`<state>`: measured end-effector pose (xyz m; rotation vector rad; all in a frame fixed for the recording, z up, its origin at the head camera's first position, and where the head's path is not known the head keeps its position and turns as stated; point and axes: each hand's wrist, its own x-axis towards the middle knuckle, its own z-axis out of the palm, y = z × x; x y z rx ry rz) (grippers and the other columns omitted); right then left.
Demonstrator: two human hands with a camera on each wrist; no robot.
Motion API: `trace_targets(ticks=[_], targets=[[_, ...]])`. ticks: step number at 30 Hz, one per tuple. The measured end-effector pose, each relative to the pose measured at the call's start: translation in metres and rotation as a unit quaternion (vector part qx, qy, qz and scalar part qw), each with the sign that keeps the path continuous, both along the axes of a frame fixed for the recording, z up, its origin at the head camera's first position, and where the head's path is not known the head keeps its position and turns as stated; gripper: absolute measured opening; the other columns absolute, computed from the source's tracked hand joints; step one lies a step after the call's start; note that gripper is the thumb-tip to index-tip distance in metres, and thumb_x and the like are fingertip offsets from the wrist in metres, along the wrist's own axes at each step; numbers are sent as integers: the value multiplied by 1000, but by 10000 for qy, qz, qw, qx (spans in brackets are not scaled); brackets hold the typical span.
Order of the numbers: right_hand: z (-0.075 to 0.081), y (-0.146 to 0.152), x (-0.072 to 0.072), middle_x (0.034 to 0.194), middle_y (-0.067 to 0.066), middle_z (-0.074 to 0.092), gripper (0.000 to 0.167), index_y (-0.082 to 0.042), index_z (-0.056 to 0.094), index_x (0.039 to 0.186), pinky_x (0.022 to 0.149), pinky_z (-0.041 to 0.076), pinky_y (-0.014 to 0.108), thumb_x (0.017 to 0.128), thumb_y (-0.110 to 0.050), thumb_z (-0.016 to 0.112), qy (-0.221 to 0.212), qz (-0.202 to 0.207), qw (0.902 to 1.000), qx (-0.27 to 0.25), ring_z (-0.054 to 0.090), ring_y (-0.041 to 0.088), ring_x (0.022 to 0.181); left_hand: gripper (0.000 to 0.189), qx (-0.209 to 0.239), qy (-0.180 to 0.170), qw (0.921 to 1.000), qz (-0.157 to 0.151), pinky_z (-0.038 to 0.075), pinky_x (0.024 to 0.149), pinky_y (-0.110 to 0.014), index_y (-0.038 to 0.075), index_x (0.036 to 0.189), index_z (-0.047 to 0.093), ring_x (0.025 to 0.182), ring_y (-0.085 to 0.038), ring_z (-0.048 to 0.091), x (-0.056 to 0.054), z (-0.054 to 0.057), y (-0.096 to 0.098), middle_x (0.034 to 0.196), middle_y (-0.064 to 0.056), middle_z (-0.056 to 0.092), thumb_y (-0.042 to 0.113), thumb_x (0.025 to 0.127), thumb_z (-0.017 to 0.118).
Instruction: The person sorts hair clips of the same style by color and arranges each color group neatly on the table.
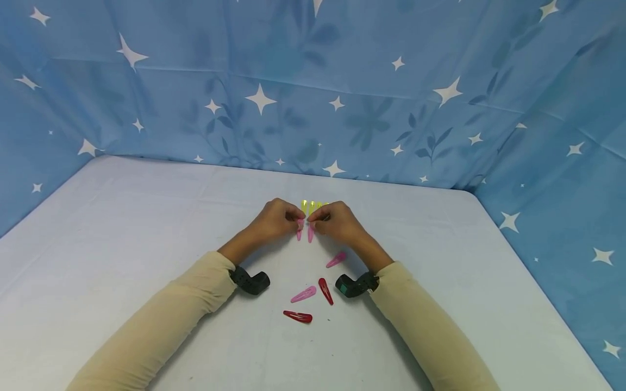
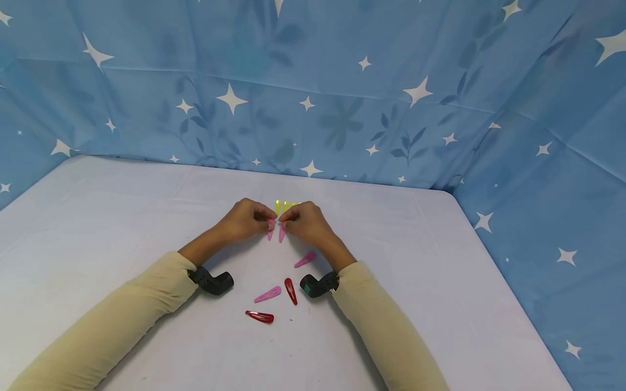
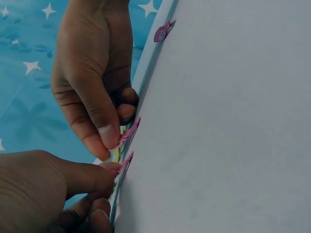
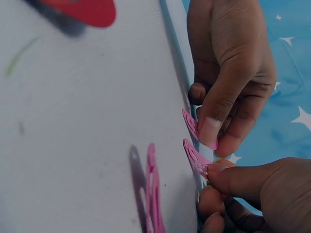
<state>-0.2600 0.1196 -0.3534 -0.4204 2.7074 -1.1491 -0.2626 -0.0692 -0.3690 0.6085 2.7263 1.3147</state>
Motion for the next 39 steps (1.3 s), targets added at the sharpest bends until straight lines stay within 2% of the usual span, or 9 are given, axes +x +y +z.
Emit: trace_targets(ticks=[8, 11, 15, 17, 21, 26, 29, 34, 39], targets=[[-1, -3, -3, 91, 11, 71, 14, -3, 77, 99, 62, 45, 22, 91, -6, 67, 8, -2, 9999, 138, 57, 13, 70, 22, -356, -44, 9993, -76, 54, 81, -34, -4, 107, 74, 89, -22, 68, -1, 2, 0, 95, -15, 75, 4, 87, 70], [-2, -3, -5, 93, 10, 71, 14, -4, 78, 99, 64, 45, 22, 91, -6, 67, 7, -20, 9997, 223, 56, 14, 75, 23, -408, -26, 9991, -58, 53, 81, -34, -4, 107, 74, 88, -22, 67, -1, 2, 0, 95, -15, 75, 5, 87, 70], [-3, -4, -7, 97, 10, 72, 14, -4, 78, 99, 69, 46, 24, 91, -7, 67, 120, -29, 9994, 313, 56, 17, 85, 28, -434, -30, 9990, -63, 52, 83, -35, -4, 112, 73, 94, -24, 64, -1, 3, -1, 104, -16, 72, 11, 88, 72], [-4, -4, -7, 98, 10, 72, 14, -5, 78, 99, 74, 47, 26, 91, -8, 67, 158, -70, 9993, 318, 58, 19, 88, 32, -446, -37, 9989, -136, 51, 83, -35, -3, 115, 72, 96, -24, 62, -1, 4, -3, 109, -15, 69, 14, 87, 73], [-4, -3, -6, 102, 10, 72, 14, -6, 77, 102, 81, 49, 31, 92, -10, 66, 203, -195, 9992, 298, 60, 22, 95, 42, -503, 6, 9976, -481, 48, 80, -31, 0, 122, 70, 93, -22, 58, -1, 3, -9, 116, -14, 63, 16, 83, 77], [-2, 1, -4, 105, 8, 70, 16, -8, 76, 105, 73, 48, 28, 95, -13, 64, 202, -475, 9984, 237, 58, 20, 92, 49, -608, -55, 9940, -905, 47, 80, -30, 2, 126, 67, 92, -20, 57, -1, 3, -15, 123, -12, 58, 20, 81, 80], [0, 5, -2, 103, 8, 69, 17, -9, 76, 105, 68, 47, 26, 96, -17, 63, 233, -604, 9977, 212, 57, 20, 87, 47, -651, -79, 9926, -1025, 47, 81, -31, 3, 124, 69, 94, -20, 57, -1, 3, -16, 122, -11, 58, 20, 81, 79], [5, 14, 4, 97, 7, 68, 20, -9, 76, 107, 66, 45, 26, 97, -22, 64, 308, -628, 9972, 264, 54, 19, 84, 44, -722, -99, 9919, -1039, 47, 83, -31, 4, 123, 70, 95, -20, 57, -2, 1, -16, 118, -10, 60, 19, 82, 78], [6, 24, 13, 87, 8, 67, 23, -6, 75, 108, 60, 45, 25, 96, -22, 65, 217, -453, 9985, 225, 56, 17, 72, 45, -741, -115, 9925, -966, 47, 82, -31, 4, 124, 70, 94, -20, 56, -2, 0, -14, 115, -10, 61, 20, 83, 79]])
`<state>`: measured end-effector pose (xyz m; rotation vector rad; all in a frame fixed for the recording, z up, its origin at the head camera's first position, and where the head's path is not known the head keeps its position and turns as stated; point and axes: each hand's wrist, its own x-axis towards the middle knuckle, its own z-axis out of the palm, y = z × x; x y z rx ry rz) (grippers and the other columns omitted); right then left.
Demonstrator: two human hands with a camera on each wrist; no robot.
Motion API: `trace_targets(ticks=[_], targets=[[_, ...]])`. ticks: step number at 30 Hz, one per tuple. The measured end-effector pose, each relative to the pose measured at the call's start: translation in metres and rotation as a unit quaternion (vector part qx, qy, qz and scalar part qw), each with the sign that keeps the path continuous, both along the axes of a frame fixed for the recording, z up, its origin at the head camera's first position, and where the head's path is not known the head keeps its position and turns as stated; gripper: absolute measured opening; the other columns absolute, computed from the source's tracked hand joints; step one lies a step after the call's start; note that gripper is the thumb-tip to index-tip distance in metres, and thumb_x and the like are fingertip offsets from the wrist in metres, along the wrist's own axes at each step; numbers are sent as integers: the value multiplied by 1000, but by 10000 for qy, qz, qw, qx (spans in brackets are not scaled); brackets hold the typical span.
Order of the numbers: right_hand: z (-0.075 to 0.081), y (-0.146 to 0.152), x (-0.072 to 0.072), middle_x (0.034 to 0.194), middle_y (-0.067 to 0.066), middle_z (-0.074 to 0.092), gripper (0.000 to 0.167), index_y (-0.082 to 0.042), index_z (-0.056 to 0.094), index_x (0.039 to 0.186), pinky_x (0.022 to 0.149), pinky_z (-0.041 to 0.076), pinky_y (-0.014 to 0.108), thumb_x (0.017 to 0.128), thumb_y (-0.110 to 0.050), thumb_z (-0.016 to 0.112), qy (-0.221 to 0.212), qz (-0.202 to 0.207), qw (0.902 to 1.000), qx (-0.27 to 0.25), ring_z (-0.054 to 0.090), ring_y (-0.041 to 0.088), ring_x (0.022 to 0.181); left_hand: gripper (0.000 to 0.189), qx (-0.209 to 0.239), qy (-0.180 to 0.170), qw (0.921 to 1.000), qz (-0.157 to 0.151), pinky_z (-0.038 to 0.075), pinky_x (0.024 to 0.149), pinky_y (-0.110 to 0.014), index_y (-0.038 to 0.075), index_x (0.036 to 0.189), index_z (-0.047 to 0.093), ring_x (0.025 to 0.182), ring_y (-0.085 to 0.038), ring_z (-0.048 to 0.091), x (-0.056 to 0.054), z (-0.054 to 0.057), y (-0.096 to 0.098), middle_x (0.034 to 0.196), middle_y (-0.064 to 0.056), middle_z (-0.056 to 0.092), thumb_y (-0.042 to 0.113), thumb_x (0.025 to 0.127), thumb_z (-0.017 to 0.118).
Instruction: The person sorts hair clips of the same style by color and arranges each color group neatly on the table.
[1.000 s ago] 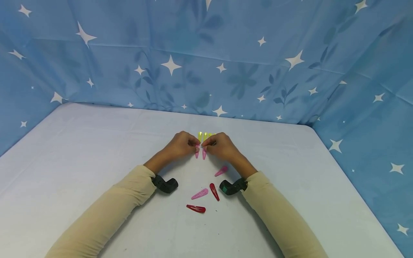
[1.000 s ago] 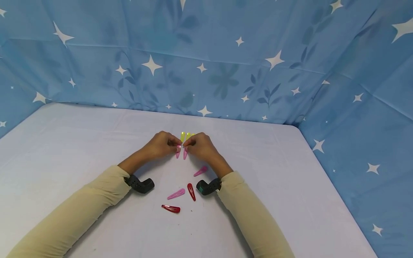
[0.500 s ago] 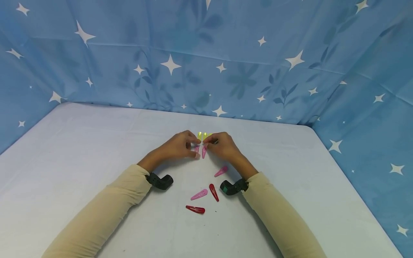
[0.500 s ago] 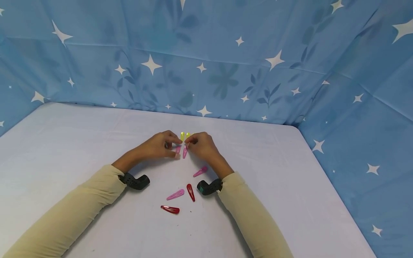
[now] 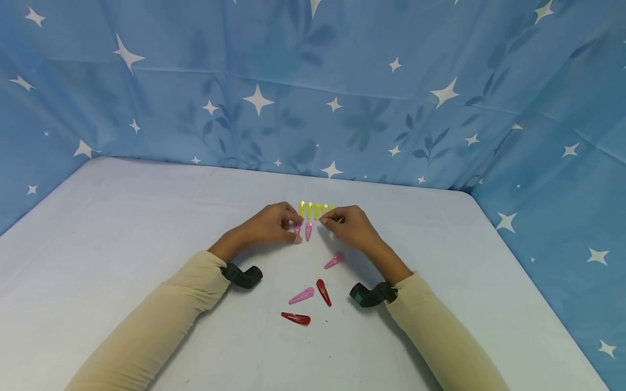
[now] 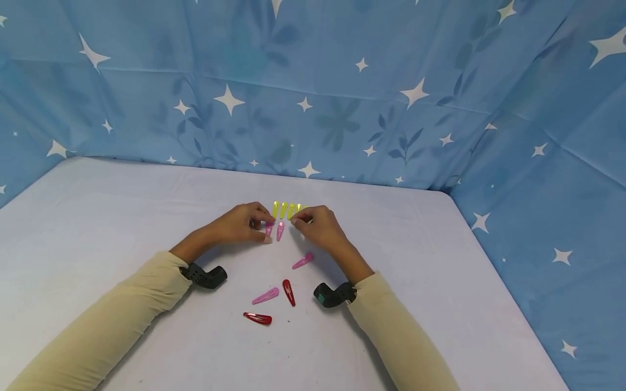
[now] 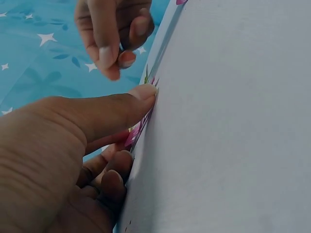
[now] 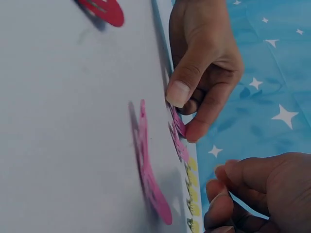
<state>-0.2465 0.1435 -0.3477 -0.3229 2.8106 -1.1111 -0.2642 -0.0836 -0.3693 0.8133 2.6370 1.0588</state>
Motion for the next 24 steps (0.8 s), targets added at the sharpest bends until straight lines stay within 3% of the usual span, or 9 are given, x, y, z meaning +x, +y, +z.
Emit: trace_targets(ticks=[6, 17, 24], targets=[[2, 10, 18, 94, 8, 68, 25, -8, 73, 114, 61, 47, 26, 93, -20, 66, -86, 167, 9997, 131, 57, 18, 73, 45, 47, -64, 9999, 106, 46, 82, -30, 6, 123, 70, 93, -20, 55, -1, -2, 2, 114, -10, 60, 21, 83, 79], [5, 31, 50, 96, 9, 67, 31, -3, 68, 121, 54, 42, 24, 92, -15, 68, 216, 248, 9993, 167, 49, 15, 62, 46, 227, -134, 9995, 160, 47, 83, -30, 4, 124, 69, 94, -20, 56, -1, -2, 3, 114, -10, 60, 21, 82, 80], [0, 36, 60, 99, 9, 67, 30, -4, 69, 119, 57, 46, 25, 91, -17, 70, -75, 212, 9995, 200, 53, 14, 64, 47, 224, -349, 9987, 306, 46, 84, -30, 5, 125, 69, 96, -20, 55, 1, -2, 3, 114, -10, 60, 20, 83, 80]])
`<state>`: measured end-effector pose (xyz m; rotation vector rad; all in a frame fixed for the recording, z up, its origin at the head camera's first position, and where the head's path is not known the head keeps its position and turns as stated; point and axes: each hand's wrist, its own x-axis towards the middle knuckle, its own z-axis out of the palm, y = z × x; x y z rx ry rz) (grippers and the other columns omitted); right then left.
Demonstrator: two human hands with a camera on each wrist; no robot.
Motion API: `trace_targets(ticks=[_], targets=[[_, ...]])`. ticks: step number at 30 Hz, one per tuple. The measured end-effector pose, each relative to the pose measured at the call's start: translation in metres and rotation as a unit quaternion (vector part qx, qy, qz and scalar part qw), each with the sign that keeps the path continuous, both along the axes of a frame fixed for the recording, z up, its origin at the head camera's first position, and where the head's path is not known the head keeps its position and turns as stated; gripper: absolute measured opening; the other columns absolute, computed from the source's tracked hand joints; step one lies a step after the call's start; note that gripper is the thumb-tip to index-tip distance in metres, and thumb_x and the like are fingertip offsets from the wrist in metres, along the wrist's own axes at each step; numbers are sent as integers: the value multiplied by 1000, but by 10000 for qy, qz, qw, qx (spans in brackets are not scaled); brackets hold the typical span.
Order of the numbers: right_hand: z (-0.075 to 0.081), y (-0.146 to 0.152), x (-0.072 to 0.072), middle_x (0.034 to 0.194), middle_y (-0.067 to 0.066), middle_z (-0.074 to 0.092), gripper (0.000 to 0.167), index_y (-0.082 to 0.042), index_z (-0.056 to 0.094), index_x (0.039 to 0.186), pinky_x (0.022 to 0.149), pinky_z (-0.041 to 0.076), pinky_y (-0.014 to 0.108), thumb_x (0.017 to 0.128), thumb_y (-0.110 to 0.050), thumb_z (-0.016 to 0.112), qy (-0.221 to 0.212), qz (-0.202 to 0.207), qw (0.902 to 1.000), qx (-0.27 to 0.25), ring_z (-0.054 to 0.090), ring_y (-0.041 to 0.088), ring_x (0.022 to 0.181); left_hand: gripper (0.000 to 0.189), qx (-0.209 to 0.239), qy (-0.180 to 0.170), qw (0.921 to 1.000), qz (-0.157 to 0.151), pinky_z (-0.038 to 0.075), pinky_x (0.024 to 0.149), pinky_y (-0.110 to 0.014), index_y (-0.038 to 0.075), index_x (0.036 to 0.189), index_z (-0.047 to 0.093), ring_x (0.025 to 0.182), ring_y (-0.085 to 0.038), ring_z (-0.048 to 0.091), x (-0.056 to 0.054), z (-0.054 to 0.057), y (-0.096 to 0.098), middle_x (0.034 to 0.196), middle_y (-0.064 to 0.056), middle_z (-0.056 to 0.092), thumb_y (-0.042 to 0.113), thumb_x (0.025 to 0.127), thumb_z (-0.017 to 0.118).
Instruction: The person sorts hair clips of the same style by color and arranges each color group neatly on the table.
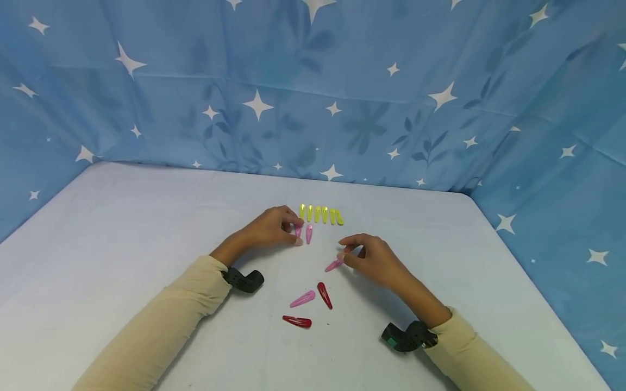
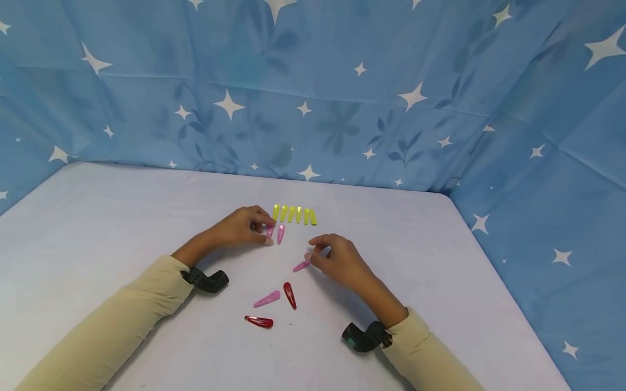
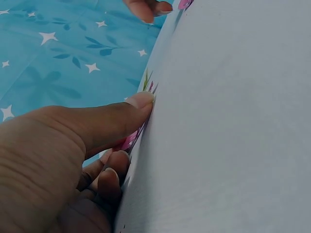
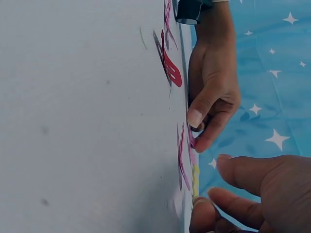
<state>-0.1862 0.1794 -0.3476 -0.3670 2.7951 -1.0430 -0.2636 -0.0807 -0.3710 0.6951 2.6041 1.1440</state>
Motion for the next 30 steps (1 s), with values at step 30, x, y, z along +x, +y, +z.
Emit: trace_targets(ticks=[30], targets=[[-11, -11, 4, 89, 5, 59, 12, -7, 70, 98, 68, 45, 28, 88, -13, 72, -277, -489, 9978, 339, 52, 18, 82, 46, 17, 82, 10000, 13, 47, 86, -31, 4, 125, 68, 98, -21, 56, 2, 0, 0, 118, -12, 59, 19, 83, 79]])
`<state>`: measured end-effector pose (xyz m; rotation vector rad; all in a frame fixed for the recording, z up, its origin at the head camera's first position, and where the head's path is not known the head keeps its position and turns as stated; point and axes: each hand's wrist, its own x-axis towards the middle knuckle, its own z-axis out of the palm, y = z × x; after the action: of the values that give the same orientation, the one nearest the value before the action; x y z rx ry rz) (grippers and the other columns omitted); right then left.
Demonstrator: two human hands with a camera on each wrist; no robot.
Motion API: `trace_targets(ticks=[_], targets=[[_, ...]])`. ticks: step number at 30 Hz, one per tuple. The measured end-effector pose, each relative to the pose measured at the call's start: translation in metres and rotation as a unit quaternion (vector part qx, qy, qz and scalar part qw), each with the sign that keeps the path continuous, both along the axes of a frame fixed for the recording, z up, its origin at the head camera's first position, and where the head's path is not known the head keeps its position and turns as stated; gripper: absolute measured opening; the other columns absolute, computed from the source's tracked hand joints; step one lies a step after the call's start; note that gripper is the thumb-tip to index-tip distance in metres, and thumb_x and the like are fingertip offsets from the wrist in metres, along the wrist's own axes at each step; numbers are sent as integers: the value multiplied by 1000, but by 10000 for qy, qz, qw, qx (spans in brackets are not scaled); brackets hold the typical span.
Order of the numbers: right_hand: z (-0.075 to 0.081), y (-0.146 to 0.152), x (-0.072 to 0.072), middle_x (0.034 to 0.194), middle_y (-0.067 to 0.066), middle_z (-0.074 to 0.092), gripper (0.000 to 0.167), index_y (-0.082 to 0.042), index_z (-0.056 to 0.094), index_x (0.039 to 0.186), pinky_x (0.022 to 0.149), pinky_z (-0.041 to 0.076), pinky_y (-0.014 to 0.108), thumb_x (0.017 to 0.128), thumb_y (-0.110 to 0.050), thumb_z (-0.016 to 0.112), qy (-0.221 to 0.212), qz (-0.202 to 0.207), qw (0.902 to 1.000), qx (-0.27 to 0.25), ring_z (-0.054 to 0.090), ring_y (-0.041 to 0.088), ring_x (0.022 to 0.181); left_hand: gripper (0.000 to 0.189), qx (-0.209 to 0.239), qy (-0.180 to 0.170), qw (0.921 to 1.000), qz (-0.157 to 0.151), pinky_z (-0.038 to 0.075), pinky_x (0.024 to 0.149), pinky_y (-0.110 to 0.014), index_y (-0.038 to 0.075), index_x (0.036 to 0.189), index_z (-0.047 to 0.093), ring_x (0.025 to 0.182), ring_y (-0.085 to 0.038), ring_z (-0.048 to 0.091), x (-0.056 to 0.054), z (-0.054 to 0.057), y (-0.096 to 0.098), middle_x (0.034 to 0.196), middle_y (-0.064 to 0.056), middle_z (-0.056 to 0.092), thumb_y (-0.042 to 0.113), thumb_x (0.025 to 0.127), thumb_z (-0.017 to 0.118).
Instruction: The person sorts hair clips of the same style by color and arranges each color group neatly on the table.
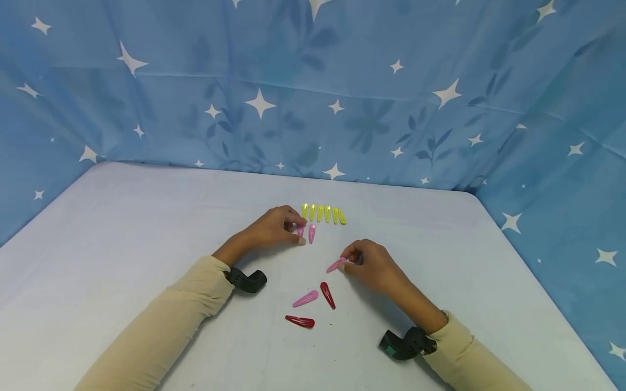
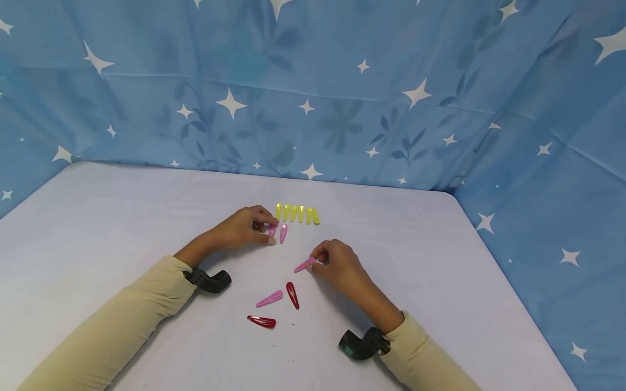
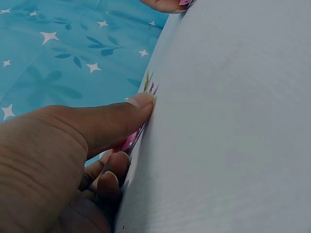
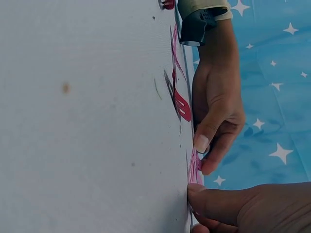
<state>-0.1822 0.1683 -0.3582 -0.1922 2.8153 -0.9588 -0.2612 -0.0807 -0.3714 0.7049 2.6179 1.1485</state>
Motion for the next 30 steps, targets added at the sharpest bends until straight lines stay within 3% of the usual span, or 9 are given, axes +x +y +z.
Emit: trace_targets(ticks=[7, 13, 20, 27, 30], targets=[[-2, 3, -2, 85, 3, 60, 4, -11, 70, 94, 68, 44, 29, 91, -13, 71, 104, 357, 9991, -200, 51, 17, 80, 46, -39, -50, 9999, 86, 47, 85, -31, 5, 126, 68, 98, -21, 56, 0, 0, 0, 118, -11, 59, 21, 84, 79], [-5, 12, -5, 87, 2, 65, 4, -11, 72, 95, 64, 48, 26, 92, -13, 69, 192, 891, 9932, -722, 53, 17, 76, 45, -42, -46, 9999, 85, 46, 85, -31, 4, 126, 68, 97, -21, 55, 1, 0, 0, 117, -11, 59, 20, 84, 78], [-7, 18, -7, 76, 8, 66, 10, -5, 72, 100, 57, 46, 23, 93, -10, 68, 195, 822, 9863, -1418, 57, 16, 65, 46, -5, -73, 10000, 52, 46, 84, -30, 4, 126, 68, 97, -20, 54, 2, -2, 3, 117, -11, 58, 21, 85, 78], [-4, 18, -11, 75, 10, 68, 15, -4, 74, 106, 57, 46, 23, 93, -8, 67, 436, 743, 9834, -1595, 59, 18, 66, 45, -11, -29, 10000, 47, 46, 84, -31, 5, 126, 68, 97, -21, 55, 1, -2, 1, 118, -11, 58, 21, 85, 78], [-4, 17, -13, 81, 11, 70, 16, -3, 74, 107, 61, 49, 22, 94, -7, 65, 537, 773, 9821, -1634, 62, 19, 70, 45, -39, -6, 10000, 31, 46, 85, -32, 5, 126, 68, 98, -21, 55, 1, -1, 1, 119, -12, 58, 21, 85, 78]])
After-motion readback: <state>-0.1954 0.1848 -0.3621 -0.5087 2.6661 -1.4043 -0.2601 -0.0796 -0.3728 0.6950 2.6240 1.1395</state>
